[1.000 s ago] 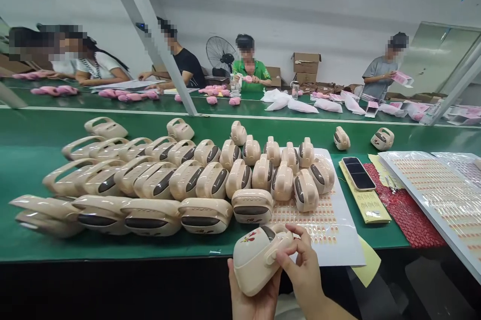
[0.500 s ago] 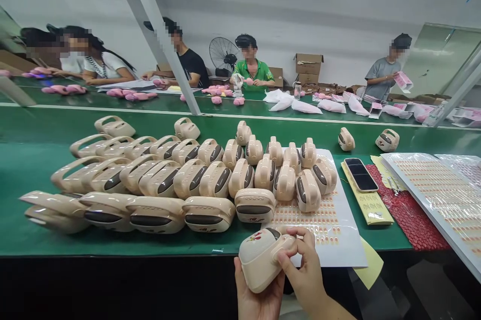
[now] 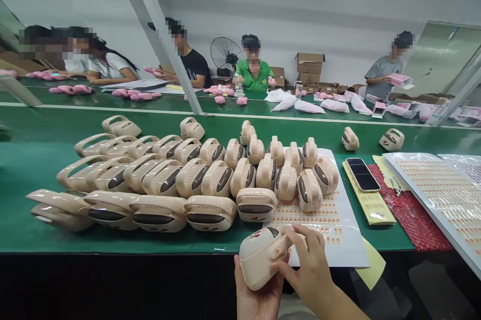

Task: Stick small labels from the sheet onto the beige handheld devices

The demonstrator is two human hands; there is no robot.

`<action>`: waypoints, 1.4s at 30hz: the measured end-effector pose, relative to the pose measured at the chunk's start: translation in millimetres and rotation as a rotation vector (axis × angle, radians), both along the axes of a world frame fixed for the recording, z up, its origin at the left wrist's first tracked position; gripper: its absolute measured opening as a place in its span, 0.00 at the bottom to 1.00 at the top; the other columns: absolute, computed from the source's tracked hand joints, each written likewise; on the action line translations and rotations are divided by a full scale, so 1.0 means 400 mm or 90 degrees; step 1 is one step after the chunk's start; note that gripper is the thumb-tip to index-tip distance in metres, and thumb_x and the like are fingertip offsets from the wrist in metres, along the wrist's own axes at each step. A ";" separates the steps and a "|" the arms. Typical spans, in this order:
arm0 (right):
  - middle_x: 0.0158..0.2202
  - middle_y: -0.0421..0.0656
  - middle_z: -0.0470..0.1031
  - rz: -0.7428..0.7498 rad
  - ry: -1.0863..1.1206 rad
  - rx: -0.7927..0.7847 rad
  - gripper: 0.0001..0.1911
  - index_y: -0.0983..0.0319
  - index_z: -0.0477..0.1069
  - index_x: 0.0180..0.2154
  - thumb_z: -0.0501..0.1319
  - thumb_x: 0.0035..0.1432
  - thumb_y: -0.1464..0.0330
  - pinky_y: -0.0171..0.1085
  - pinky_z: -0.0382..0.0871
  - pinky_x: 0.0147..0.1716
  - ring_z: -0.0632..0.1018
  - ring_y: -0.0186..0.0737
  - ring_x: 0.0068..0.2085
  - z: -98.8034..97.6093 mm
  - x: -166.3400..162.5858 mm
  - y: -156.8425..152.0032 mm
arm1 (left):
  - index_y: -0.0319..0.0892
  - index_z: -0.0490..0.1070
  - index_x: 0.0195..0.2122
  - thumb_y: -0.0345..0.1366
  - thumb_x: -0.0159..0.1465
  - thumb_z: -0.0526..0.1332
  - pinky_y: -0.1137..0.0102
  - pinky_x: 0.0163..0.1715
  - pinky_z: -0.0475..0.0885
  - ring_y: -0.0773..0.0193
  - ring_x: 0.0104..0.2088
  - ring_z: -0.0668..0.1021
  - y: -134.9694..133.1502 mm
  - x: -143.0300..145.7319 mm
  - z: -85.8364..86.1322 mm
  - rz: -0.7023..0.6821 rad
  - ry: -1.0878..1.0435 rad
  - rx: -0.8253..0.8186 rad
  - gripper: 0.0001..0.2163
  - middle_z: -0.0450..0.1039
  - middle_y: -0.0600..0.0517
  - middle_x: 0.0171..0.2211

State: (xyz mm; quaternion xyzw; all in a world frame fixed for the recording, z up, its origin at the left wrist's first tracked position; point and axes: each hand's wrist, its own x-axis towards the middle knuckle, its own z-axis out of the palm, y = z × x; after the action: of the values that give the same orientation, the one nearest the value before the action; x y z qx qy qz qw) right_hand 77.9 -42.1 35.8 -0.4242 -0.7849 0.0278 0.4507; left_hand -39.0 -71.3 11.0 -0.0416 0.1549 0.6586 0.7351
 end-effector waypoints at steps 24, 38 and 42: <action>0.36 0.47 0.73 0.019 0.027 -0.186 0.08 0.60 0.72 0.28 0.55 0.55 0.74 0.48 0.68 0.37 0.71 0.47 0.39 -0.185 0.034 0.047 | 0.43 0.74 0.43 0.47 0.59 0.57 0.65 0.45 0.72 0.52 0.46 0.75 0.006 -0.032 -0.028 -0.007 0.097 0.140 0.17 0.75 0.44 0.45; 0.35 0.43 0.66 0.217 0.357 -0.474 0.14 0.60 0.71 0.23 0.62 0.49 0.55 0.42 0.63 0.44 0.70 0.41 0.41 0.092 0.067 0.058 | 0.53 0.66 0.50 0.39 0.33 0.74 0.49 0.53 0.58 0.42 0.51 0.69 0.032 -0.061 -0.013 0.087 0.919 0.329 0.39 0.68 0.47 0.51; 0.34 0.42 0.65 0.213 0.319 -0.484 0.15 0.60 0.69 0.23 0.61 0.50 0.56 0.42 0.64 0.43 0.70 0.41 0.40 0.093 0.054 0.059 | 0.56 0.65 0.51 0.28 0.33 0.74 0.49 0.51 0.61 0.41 0.52 0.68 0.044 -0.086 -0.003 0.060 0.964 0.471 0.41 0.67 0.45 0.53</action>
State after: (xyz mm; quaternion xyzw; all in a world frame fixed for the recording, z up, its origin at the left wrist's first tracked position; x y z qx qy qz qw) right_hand 99.3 -18.6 73.1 -0.4072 -0.6441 0.4858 0.4281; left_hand -73.3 -53.8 9.7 0.6484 0.3782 0.5470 0.3706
